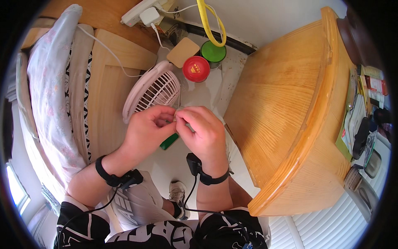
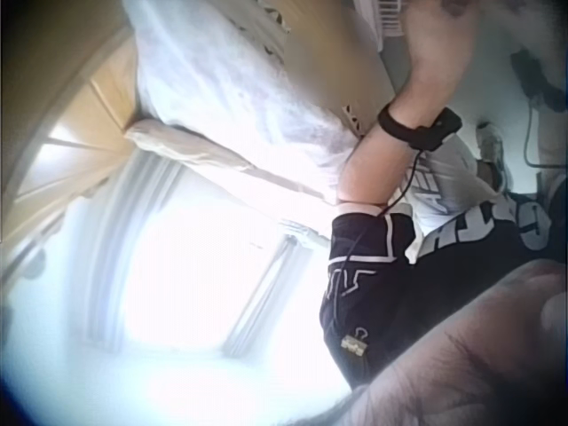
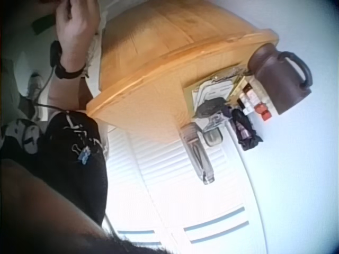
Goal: The person picks up small objects including pills, caps, and electrical components from a nightstand and floor, handling them individually and placing them back onto the table surface.
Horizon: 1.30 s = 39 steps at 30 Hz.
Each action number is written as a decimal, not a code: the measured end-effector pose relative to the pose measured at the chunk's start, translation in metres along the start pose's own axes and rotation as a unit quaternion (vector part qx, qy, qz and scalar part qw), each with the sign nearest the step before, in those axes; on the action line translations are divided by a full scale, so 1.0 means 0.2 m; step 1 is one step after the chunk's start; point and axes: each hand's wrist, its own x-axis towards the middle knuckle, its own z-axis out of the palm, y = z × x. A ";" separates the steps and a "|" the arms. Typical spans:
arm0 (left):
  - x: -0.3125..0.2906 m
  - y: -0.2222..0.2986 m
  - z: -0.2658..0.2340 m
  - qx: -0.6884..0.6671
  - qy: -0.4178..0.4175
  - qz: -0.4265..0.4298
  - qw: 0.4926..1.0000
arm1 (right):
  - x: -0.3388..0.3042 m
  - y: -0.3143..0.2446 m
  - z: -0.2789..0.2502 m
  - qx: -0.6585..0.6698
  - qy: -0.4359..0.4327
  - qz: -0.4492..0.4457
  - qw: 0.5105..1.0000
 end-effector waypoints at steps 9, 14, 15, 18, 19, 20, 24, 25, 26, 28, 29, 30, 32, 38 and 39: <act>0.00 0.01 0.01 -0.013 0.001 0.005 1.000 | 0.01 0.01 -0.01 0.011 -0.007 -0.001 1.000; 0.00 -0.01 0.02 -0.024 -0.002 -0.007 1.000 | 0.02 0.03 -0.02 0.087 -0.053 0.057 0.993; 0.00 -0.02 0.02 -0.027 0.000 -0.005 1.000 | 0.01 0.05 -0.01 0.085 -0.051 0.059 0.993; 0.00 -0.02 0.02 -0.033 -0.001 -0.012 0.999 | -0.02 0.11 0.01 0.167 -0.057 0.118 0.977; 0.00 -0.02 0.02 -0.036 -0.001 -0.021 0.999 | -0.02 0.12 0.02 0.207 -0.062 0.144 0.966; 0.00 -0.02 0.02 -0.036 -0.003 -0.021 0.999 | -0.02 0.12 0.02 0.247 -0.066 0.170 0.952; 0.01 -0.04 0.03 -0.025 -0.004 -0.024 0.999 | -0.04 0.16 0.05 0.293 -0.065 0.204 0.932; 0.01 -0.05 0.02 -0.033 -0.008 -0.030 0.999 | -0.04 0.16 0.06 0.331 -0.050 0.214 0.917; 0.01 -0.05 0.02 -0.032 -0.009 -0.030 0.999 | -0.05 0.17 0.08 0.369 -0.036 0.224 0.901; 0.01 -0.06 0.02 -0.038 -0.015 -0.066 0.997 | -0.06 0.29 0.10 0.420 0.021 0.279 0.863; 0.00 -0.05 0.01 -0.037 -0.016 -0.065 0.997 | -0.06 0.38 0.13 0.467 0.077 0.332 0.816; -0.01 -0.04 0.01 -0.046 -0.016 -0.077 0.996 | -0.05 0.48 0.18 0.467 0.078 0.330 0.817; -0.02 -0.02 0.02 -0.060 -0.024 -0.087 0.994 | -0.03 0.74 0.26 0.177 0.168 0.456 0.856; -0.04 0.05 0.03 -0.094 -0.035 -0.095 0.990 | 0.04 1.19 0.33 -0.403 0.179 0.150 0.885; -0.05 0.07 0.02 -0.094 -0.049 -0.103 0.989 | 0.07 1.21 0.31 -0.406 0.179 0.150 0.883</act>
